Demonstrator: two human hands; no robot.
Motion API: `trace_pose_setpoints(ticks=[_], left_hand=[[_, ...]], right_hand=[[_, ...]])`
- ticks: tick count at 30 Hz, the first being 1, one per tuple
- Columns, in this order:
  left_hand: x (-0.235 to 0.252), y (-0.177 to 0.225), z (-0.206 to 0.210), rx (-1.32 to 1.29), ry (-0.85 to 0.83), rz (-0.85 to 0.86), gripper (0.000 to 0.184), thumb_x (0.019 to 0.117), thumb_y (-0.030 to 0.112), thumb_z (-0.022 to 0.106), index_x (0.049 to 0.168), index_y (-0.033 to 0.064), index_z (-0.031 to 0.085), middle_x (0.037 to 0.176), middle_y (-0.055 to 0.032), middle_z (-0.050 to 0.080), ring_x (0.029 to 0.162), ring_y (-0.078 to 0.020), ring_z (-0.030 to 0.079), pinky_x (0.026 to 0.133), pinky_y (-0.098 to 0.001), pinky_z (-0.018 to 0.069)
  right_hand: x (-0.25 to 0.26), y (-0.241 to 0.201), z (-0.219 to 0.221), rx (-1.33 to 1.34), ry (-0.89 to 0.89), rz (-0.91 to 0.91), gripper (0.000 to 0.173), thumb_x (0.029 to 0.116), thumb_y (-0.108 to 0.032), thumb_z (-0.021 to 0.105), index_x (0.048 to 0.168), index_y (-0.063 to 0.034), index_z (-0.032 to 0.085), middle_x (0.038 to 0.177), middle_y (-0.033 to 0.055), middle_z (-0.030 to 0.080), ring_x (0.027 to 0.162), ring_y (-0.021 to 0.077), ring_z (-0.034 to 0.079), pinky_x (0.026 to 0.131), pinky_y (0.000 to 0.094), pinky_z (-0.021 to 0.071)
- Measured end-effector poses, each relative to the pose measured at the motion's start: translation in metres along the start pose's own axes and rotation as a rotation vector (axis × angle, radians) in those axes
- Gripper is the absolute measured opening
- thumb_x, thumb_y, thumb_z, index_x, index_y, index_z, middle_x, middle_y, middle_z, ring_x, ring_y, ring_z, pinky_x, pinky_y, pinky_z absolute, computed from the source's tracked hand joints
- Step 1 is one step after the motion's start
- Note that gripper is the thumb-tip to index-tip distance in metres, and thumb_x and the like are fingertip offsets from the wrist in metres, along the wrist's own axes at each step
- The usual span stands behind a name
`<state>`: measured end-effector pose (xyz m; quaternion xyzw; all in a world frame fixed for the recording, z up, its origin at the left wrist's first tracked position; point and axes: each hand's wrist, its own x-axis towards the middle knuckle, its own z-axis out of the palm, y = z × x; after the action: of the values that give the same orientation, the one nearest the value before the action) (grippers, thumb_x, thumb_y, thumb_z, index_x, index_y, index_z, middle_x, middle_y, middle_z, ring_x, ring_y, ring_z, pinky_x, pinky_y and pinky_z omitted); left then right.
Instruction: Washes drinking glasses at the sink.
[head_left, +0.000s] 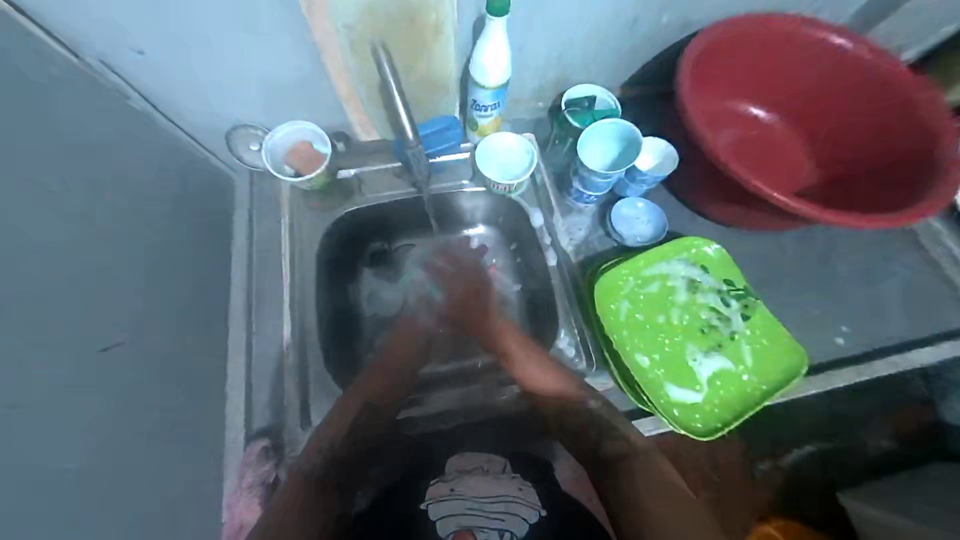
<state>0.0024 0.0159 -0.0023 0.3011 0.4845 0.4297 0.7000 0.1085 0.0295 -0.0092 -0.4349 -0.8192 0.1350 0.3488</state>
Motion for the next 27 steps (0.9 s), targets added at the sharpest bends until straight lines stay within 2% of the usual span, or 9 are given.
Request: trace_pose_setpoints(ticks=[1,2,5,8,12,17,21,24,27], left_hand=[[0.006,0.001,0.006,-0.233,0.033,-0.031,0.040,0.1100,0.033,0.025,0.112,0.0134,0.060,0.092,-0.0023,0.068,0.078,-0.0105,0.065,0.063,-0.0282,0.0559],[0.010,0.004,0.007,-0.399,-0.019,-0.053,0.044,0.1073,0.045,0.027,0.109,0.0174,0.061,0.089,-0.0008,0.069,0.077,-0.0115,0.067,0.063,-0.0311,0.0579],[0.013,0.007,-0.001,-0.587,-0.191,0.042,0.045,0.1062,0.049,0.033,0.123,0.0179,0.061,0.110,-0.0030,0.070,0.099,-0.0158,0.068,0.082,-0.0384,0.0594],[0.013,0.007,-0.004,-0.458,-0.105,0.099,0.045,0.1089,0.041,0.028,0.137,0.0198,0.056,0.110,0.0008,0.069,0.093,-0.0084,0.068,0.077,-0.0282,0.0591],[0.005,-0.005,-0.003,-0.314,0.040,-0.049,0.042,0.1115,0.034,0.021,0.107,0.0124,0.057,0.079,-0.0012,0.060,0.068,-0.0109,0.059,0.059,-0.0284,0.0522],[0.010,0.008,0.012,-0.490,-0.058,-0.014,0.045,0.1047,0.050,0.031,0.115,0.0180,0.061,0.100,-0.0028,0.069,0.090,-0.0166,0.068,0.075,-0.0401,0.0590],[0.016,0.017,0.030,-0.250,0.191,0.219,0.046,0.1114,0.045,0.027,0.123,0.0124,0.057,0.098,0.0006,0.066,0.087,-0.0047,0.065,0.077,-0.0254,0.0569],[0.025,0.018,0.011,0.061,0.189,0.257,0.055,0.1115,0.047,0.026,0.151,0.0106,0.038,0.130,-0.0054,0.059,0.112,-0.0076,0.060,0.097,-0.0298,0.0524],[0.021,0.025,-0.009,0.191,0.229,0.198,0.053,0.1100,0.045,0.038,0.144,0.0063,0.046,0.122,-0.0108,0.064,0.104,-0.0159,0.065,0.090,-0.0377,0.0571]], right_hand=[[0.007,0.009,-0.005,0.009,0.007,0.085,0.041,0.0929,-0.028,0.068,0.126,-0.0037,0.072,0.136,0.0203,0.065,0.132,0.0421,0.057,0.115,0.0572,0.0404],[0.015,0.015,-0.011,0.047,0.011,0.202,0.039,0.0974,-0.026,0.064,0.127,-0.0014,0.071,0.136,0.0200,0.066,0.132,0.0402,0.057,0.116,0.0538,0.0406],[0.013,0.011,-0.020,0.245,0.087,0.545,0.044,0.1030,-0.022,0.058,0.138,0.0041,0.060,0.144,0.0273,0.056,0.137,0.0419,0.052,0.115,0.0528,0.0409],[-0.021,-0.003,0.011,0.238,0.243,0.329,0.055,0.0928,-0.021,0.070,0.137,0.0096,0.057,0.146,0.0342,0.049,0.139,0.0480,0.046,0.118,0.0562,0.0376],[-0.008,-0.001,-0.001,0.068,0.010,0.138,0.047,0.0907,-0.031,0.073,0.128,-0.0011,0.070,0.143,0.0255,0.058,0.140,0.0460,0.048,0.116,0.0595,0.0370],[0.007,0.010,-0.014,0.331,0.129,0.551,0.044,0.1017,-0.020,0.060,0.139,0.0018,0.060,0.147,0.0258,0.054,0.136,0.0397,0.052,0.114,0.0519,0.0427],[-0.001,-0.029,-0.013,0.456,0.105,0.570,0.064,0.0963,-0.021,0.070,0.150,0.0042,0.046,0.157,0.0285,0.039,0.141,0.0418,0.044,0.114,0.0536,0.0415],[0.010,-0.028,-0.025,0.542,0.069,0.565,0.061,0.0935,-0.015,0.073,0.143,0.0108,0.049,0.144,0.0324,0.051,0.130,0.0388,0.056,0.109,0.0469,0.0471],[0.023,-0.003,-0.041,0.399,0.029,0.513,0.043,0.0969,-0.014,0.067,0.133,0.0091,0.060,0.131,0.0296,0.062,0.122,0.0370,0.063,0.106,0.0471,0.0494]])
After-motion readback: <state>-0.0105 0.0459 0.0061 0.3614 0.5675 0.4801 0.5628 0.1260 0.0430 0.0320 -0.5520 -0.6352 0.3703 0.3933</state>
